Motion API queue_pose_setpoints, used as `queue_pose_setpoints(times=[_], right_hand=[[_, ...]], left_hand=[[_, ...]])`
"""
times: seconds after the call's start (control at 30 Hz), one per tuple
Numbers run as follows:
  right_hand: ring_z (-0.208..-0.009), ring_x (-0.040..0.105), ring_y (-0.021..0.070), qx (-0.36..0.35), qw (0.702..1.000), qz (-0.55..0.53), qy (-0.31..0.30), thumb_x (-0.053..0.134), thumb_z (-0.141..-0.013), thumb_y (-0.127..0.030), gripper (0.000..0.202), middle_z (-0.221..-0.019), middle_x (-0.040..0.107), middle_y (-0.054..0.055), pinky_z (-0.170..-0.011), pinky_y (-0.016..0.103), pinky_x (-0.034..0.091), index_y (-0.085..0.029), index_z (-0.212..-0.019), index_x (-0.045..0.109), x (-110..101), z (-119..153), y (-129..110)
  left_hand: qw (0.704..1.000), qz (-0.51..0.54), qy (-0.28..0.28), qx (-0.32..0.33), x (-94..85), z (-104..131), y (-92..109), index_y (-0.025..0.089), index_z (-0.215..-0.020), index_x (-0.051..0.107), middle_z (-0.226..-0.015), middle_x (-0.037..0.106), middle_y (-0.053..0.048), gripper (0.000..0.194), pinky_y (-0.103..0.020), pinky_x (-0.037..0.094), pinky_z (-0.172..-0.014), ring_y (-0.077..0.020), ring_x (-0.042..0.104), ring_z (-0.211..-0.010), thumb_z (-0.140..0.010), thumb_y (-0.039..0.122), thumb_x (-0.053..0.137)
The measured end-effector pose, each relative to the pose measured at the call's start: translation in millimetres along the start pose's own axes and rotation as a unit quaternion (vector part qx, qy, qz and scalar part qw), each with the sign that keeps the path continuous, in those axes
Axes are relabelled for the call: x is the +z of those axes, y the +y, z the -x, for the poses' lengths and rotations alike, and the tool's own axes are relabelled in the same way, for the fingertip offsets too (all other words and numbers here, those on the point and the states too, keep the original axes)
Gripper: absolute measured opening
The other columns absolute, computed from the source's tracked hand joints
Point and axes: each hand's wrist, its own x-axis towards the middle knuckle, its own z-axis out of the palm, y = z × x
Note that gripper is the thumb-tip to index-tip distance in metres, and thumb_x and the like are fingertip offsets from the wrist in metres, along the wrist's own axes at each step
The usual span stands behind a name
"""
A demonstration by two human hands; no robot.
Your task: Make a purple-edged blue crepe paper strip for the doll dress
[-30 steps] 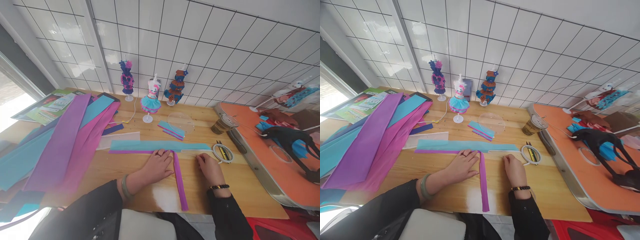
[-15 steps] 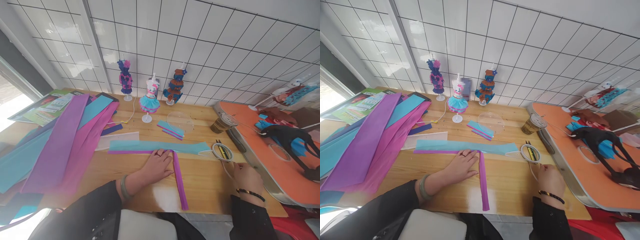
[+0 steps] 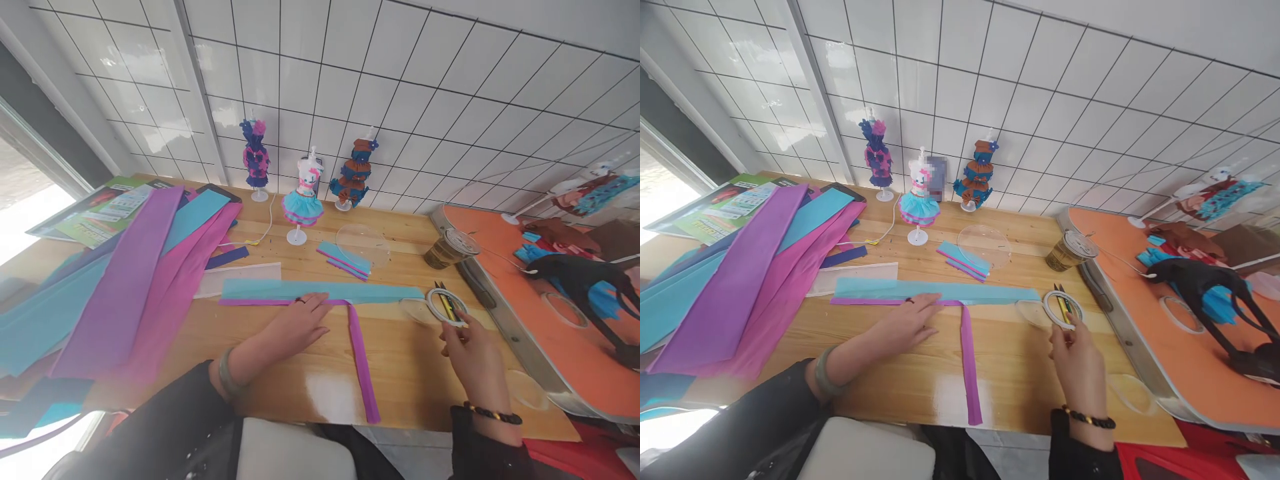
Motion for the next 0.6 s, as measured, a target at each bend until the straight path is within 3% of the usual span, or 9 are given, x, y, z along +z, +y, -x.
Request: queue_pose_setpoints(times=[0.07, 0.17, 0.27, 0.33, 0.4, 0.47, 0.6], right_hand=[[-0.05, 0.057, 0.0168, -0.03, 0.995, -0.077, -0.057, 0.04, -0.079, -0.043, 0.047, -0.067, 0.063, 0.004, -0.054, 0.029, 0.043, -0.014, -0.114, 0.049, 6.7, 10.4, -17.4], [-0.054, 0.056, 0.0165, -0.073, 0.979, -0.126, -0.141, 0.039, -0.08, -0.046, 0.043, -0.067, 0.062, 0.004, -0.056, 0.028, 0.043, -0.015, -0.108, 0.052, 16.5, 25.0, -34.1], [-0.063, 0.057, 0.0175, -0.094, 0.969, -0.123, -0.194, 0.038, -0.082, -0.047, 0.04, -0.072, 0.063, 0.005, -0.061, 0.028, 0.044, -0.018, -0.103, 0.054, 25.0, 36.1, -45.2], [-0.069, 0.059, 0.0186, -0.098, 0.964, -0.125, -0.215, 0.037, -0.082, -0.047, 0.038, -0.079, 0.064, 0.006, -0.066, 0.029, 0.044, -0.018, -0.102, 0.054, 30.0, 41.2, -52.9], [-0.078, 0.06, 0.0203, -0.102, 0.96, -0.132, -0.223, 0.037, -0.083, -0.046, 0.037, -0.089, 0.065, 0.008, -0.071, 0.031, 0.044, -0.019, -0.1, 0.055, 34.1, 44.9, -61.6], [-0.085, 0.059, 0.0217, -0.113, 0.955, -0.142, -0.233, 0.037, -0.083, -0.046, 0.035, -0.095, 0.065, 0.008, -0.074, 0.032, 0.044, -0.02, -0.096, 0.057, 36.8, 47.5, -70.3], [-0.086, 0.059, 0.0211, -0.12, 0.951, -0.154, -0.238, 0.037, -0.084, -0.044, 0.032, -0.096, 0.065, 0.007, -0.074, 0.031, 0.043, -0.021, -0.093, 0.058, 38.3, 46.6, -76.9]], left_hand=[[0.999, -0.01, 0.03, -0.043, -10.1, 14.8, -22.5, 0.017, -0.118, 0.045, -0.128, 0.044, -0.01, 0.036, -0.036, 0.033, -0.098, -0.022, 0.039, -0.118, -0.085, 0.032, 0.044], [0.98, -0.027, 0.087, -0.177, -28.5, 48.2, -63.2, 0.017, -0.117, 0.047, -0.12, 0.051, -0.01, 0.038, -0.038, 0.036, -0.095, -0.0236, 0.044, -0.113, -0.084, 0.034, 0.044], [0.919, -0.044, 0.145, -0.365, -44.6, 85.2, -96.1, 0.017, -0.11, 0.052, -0.111, 0.057, -0.009, 0.039, -0.039, 0.038, -0.09, -0.026, 0.049, -0.106, -0.081, 0.041, 0.045], [0.886, -0.017, 0.13, -0.444, -50.7, 104.2, -108.0, 0.017, -0.106, 0.055, -0.105, 0.059, -0.008, 0.039, -0.037, 0.04, -0.086, -0.0253, 0.053, -0.099, -0.079, 0.044, 0.045], [0.873, 0.013, 0.111, -0.475, -52.4, 115.6, -112.5, 0.017, -0.103, 0.057, -0.103, 0.06, -0.008, 0.041, -0.035, 0.041, -0.084, -0.024, 0.054, -0.096, -0.078, 0.047, 0.044], [0.878, 0.024, 0.095, -0.468, -51.1, 119.4, -112.5, 0.018, -0.1, 0.058, -0.103, 0.06, -0.008, 0.041, -0.034, 0.04, -0.085, -0.0241, 0.053, -0.098, -0.078, 0.049, 0.043], [0.892, -0.022, 0.122, -0.436, -46.9, 108.5, -103.5, 0.019, -0.106, 0.056, -0.109, 0.057, -0.009, 0.042, -0.039, 0.038, -0.087, -0.0273, 0.048, -0.105, -0.079, 0.047, 0.043]])
